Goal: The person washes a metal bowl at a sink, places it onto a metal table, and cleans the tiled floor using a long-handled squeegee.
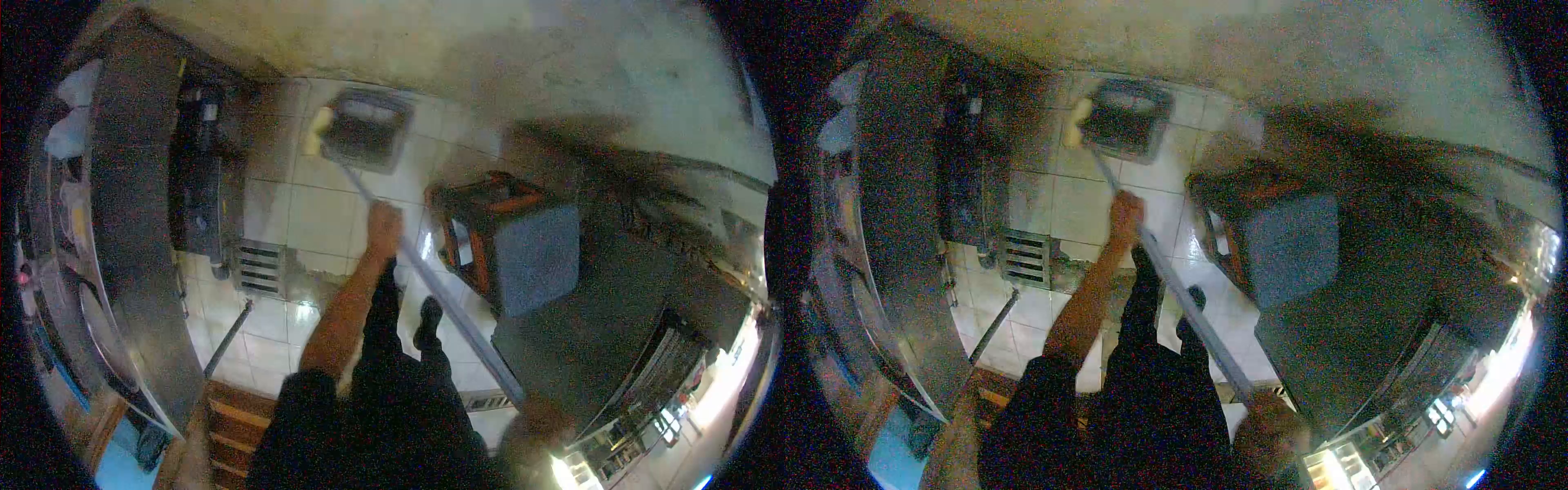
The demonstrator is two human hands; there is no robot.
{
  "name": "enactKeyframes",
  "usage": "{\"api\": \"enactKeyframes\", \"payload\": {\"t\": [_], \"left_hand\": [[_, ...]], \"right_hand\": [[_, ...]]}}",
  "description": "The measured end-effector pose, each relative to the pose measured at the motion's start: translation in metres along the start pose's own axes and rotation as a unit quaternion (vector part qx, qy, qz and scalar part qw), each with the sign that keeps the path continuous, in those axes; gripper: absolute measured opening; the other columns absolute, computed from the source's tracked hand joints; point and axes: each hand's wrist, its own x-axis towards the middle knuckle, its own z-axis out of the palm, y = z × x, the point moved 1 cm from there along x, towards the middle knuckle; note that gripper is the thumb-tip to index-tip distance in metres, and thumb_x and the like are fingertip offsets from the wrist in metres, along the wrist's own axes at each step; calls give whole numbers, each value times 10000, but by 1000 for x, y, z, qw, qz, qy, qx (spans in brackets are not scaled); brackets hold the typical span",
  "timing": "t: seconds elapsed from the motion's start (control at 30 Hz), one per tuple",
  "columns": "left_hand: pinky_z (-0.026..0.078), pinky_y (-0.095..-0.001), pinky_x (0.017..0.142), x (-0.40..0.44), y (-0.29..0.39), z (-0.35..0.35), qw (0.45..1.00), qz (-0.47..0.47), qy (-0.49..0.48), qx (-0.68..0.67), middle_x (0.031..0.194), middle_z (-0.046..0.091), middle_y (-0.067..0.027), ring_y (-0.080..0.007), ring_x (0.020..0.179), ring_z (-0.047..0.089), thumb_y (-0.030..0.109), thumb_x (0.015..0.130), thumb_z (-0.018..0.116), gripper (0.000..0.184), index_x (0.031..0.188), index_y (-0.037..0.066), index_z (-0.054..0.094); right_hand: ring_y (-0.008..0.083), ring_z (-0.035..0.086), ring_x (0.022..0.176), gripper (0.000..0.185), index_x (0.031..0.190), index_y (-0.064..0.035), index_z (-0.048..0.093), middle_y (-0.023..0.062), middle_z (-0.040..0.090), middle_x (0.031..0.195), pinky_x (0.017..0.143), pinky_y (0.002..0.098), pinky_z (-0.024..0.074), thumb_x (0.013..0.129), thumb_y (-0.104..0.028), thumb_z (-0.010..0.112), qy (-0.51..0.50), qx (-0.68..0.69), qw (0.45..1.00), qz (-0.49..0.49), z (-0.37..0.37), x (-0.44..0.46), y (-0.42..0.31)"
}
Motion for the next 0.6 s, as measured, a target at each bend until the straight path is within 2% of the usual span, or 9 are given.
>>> {"api": "enactKeyframes", "payload": {"t": [0.07,0.1,0.17,0.27,0.37,0.47,0.5,0.57,0.6], "left_hand": [[367,-420,613,-7,15,48,961,79,-57,259,633,483,-124,-294,646,467,106,597,525,50,591,68,492],[358,-424,629,-7,66,36,965,148,-6,215,640,491,-123,-294,671,475,123,604,527,63,618,61,522],[309,-432,613,-11,89,69,996,91,14,-8,632,433,-203,-343,650,410,154,711,418,212,549,29,477],[309,-442,591,-1,137,78,987,105,100,-75,593,459,-183,-353,645,431,182,718,430,233,527,56,476],[342,-456,603,34,130,68,970,118,212,-3,659,486,-171,-328,690,459,188,719,449,176,608,60,497],[358,-470,562,90,86,16,996,-65,59,-34,609,497,-177,-355,586,469,202,714,453,227,573,30,495],[360,-472,544,109,58,3,994,-101,0,-47,580,500,-175,-368,544,470,205,711,452,249,551,20,492],[363,-462,537,134,-18,-9,996,61,53,41,560,505,-147,-373,532,474,191,709,455,229,568,14,489],[353,-441,510,124,-34,-29,964,171,172,105,571,490,-151,-342,548,470,139,720,432,197,567,21,471]], "right_hand": [[213,482,709,199,729,-86,477,78,476,729,674,383,404,796,-255,394,-123,90,988,-12,-51,28,74],[212,494,698,227,735,-79,494,83,503,728,673,378,408,802,-272,394,-151,121,981,15,-57,27,94],[208,518,677,285,748,-65,528,94,557,725,672,367,416,816,-307,393,-200,181,960,74,-57,30,122],[208,515,682,282,748,-65,525,92,553,725,670,367,413,813,-308,397,-127,351,889,265,-10,23,133],[207,513,687,280,748,-65,522,90,549,724,667,366,410,810,-309,400,102,683,618,376,30,56,98],[207,510,691,277,748,-66,519,88,544,724,664,366,407,808,-310,403,205,928,112,292,23,129,38],[207,509,693,276,748,-66,518,88,543,724,663,366,406,807,-310,405,200,950,24,238,11,155,14],[207,507,696,274,748,-66,517,86,540,723,661,365,404,805,-311,407,183,971,-40,150,-14,190,-15],[206,506,698,274,748,-66,516,86,538,723,660,365,403,804,-311,408,175,976,-47,121,-21,203,-16]]}}
